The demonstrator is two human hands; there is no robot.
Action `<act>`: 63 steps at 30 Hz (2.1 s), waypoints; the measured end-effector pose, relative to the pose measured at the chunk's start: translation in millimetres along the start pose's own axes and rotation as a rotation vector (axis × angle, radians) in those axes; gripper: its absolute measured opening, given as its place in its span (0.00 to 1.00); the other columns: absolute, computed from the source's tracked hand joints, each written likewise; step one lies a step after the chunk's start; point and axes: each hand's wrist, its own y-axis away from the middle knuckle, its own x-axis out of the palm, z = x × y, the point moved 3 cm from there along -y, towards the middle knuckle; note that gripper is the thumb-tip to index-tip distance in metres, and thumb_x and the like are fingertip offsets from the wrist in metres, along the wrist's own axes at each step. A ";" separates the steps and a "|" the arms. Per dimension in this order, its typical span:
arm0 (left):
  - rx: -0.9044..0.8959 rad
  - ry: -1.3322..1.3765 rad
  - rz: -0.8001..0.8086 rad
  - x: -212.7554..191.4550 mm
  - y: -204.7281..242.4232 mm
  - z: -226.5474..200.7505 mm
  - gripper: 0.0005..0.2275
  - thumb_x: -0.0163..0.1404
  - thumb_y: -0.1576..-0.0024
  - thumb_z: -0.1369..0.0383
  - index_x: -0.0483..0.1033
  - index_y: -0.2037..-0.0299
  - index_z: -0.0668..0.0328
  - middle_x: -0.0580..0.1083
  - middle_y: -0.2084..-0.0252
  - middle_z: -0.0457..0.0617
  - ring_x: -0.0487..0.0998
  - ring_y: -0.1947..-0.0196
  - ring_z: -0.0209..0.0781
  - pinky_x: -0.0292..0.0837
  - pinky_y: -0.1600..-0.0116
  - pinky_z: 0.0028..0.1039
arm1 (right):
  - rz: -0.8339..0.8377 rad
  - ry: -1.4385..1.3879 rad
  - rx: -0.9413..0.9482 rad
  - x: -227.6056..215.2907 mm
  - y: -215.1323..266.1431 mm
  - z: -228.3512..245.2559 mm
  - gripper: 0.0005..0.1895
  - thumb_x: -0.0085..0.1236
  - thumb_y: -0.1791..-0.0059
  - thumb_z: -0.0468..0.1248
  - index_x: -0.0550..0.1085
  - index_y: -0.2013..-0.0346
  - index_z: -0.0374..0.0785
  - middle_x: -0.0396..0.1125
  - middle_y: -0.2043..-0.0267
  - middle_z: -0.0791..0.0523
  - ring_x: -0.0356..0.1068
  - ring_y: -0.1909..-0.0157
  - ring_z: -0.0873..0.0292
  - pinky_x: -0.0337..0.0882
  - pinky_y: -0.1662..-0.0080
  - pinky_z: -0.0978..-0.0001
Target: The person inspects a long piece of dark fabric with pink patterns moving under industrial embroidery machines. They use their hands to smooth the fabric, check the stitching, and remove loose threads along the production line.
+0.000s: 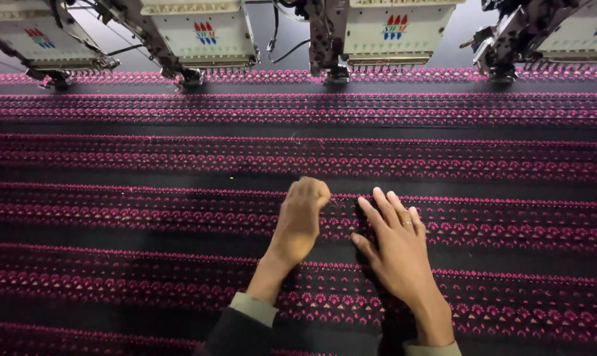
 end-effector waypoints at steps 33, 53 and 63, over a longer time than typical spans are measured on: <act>-0.049 0.489 -0.039 -6.2 12.4 -76.0 0.07 0.49 0.44 0.80 0.76 0.63 0.57 0.80 0.69 0.44 0.79 0.71 0.34 0.74 0.63 0.25 | 0.258 -1.313 0.322 -40.7 7.4 30.2 0.17 0.42 0.42 0.49 0.69 0.62 0.39 0.59 0.82 0.57 0.56 0.80 0.65 0.56 0.73 0.72; -0.351 0.543 -0.097 63.8 -0.7 -93.2 0.03 0.63 0.48 0.71 0.82 0.68 0.53 0.82 0.76 0.48 0.80 0.75 0.37 0.76 0.67 0.28 | -0.124 -0.709 0.552 -81.2 39.8 -72.7 0.26 0.50 0.43 0.49 0.74 0.82 0.42 0.58 0.90 0.58 0.53 0.81 0.61 0.56 0.73 0.69; -0.278 0.462 -0.095 152.9 -102.9 -140.2 0.05 0.59 0.47 0.74 0.82 0.63 0.52 0.82 0.72 0.47 0.83 0.69 0.46 0.76 0.60 0.32 | -0.022 -0.355 0.627 -110.1 18.8 -164.3 0.22 0.45 0.43 0.49 0.78 0.71 0.40 0.73 0.73 0.42 0.74 0.61 0.37 0.71 0.56 0.48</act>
